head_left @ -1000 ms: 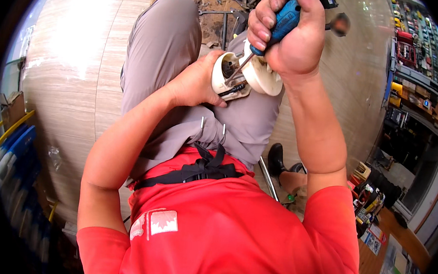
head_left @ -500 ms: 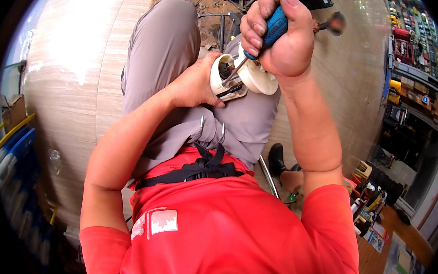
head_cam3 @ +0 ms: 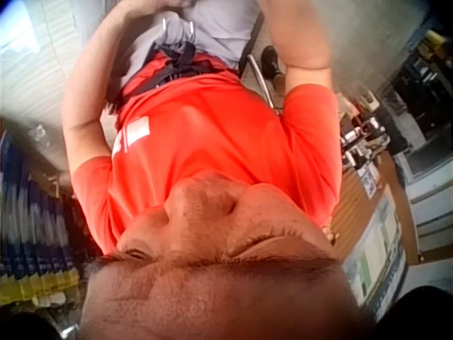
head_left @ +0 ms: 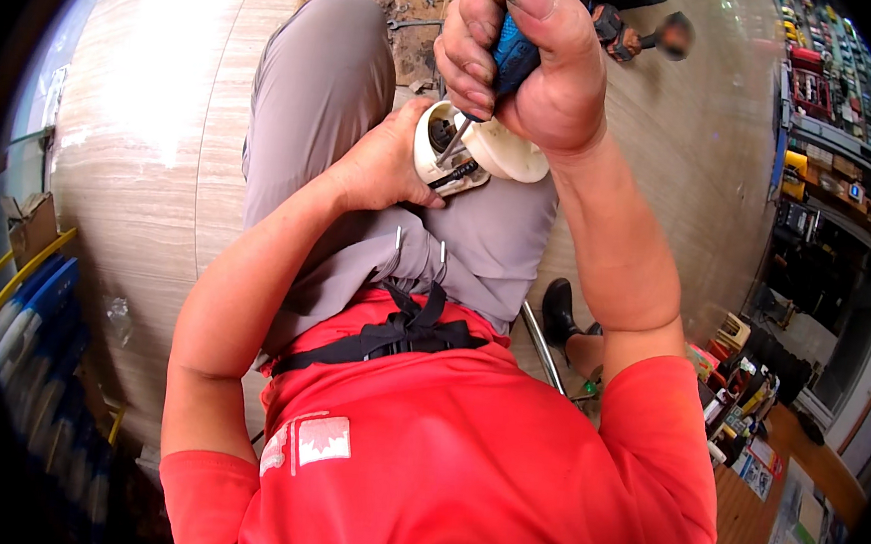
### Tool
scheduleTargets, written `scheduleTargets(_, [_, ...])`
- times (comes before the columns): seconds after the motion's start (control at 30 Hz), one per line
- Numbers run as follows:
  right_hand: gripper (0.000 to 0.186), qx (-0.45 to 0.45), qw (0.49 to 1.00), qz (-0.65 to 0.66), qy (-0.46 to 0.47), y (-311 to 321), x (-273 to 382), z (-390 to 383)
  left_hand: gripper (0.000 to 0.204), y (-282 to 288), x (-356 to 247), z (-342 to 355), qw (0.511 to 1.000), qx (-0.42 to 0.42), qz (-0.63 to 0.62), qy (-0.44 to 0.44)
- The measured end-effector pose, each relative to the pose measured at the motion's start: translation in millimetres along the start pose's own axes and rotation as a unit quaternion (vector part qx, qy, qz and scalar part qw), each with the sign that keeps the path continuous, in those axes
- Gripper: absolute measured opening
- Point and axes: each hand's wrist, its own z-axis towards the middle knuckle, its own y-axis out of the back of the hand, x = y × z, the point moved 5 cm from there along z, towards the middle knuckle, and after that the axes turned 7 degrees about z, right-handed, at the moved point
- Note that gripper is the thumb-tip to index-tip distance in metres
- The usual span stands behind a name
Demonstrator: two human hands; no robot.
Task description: The person disassembles and works on a fuel pump assembly using a screwdriver and by hand while sitting.
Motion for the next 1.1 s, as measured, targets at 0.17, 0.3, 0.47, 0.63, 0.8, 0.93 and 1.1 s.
scheduleTargets(0.17, [0.027, 0.035, 0.999, -0.009, -0.003, -11, -4, -1, 0.088, -2, -1, 1, 0.998, 0.049, -0.016, 0.026])
scheduleTargets(0.3, [0.023, 0.064, 0.998, -0.023, -0.008, -18, -3, -2, 0.072, 0, -9, -2, 0.997, 0.057, -0.041, 0.021])
scheduleTargets(0.47, [0.028, 0.001, 1.0, -0.009, 0.003, -6, -2, 0, 0.095, 1, -9, -2, 0.998, 0.033, -0.042, 0.026])
scheduleTargets(0.63, [0.029, -0.077, 0.995, -0.044, 0.048, -7, 4, -20, 0.106, -2, 1, -6, 0.999, 0.012, 0.013, 0.03])
scheduleTargets(0.8, [0.038, 0.033, 0.979, -0.125, 0.159, -10, 7, -43, 0.106, -3, -1, -7, 0.996, 0.045, 0.007, 0.074])
scheduleTargets(0.93, [0.04, 0.107, 0.965, -0.109, 0.214, -21, 8, -50, 0.107, -1, -5, -5, 0.998, 0.027, 0.023, 0.053])
scheduleTargets(1.1, [0.049, 0.042, 0.974, -0.078, 0.208, -12, 13, -60, 0.109, -2, -2, -4, 0.994, 0.017, 0.099, 0.04])
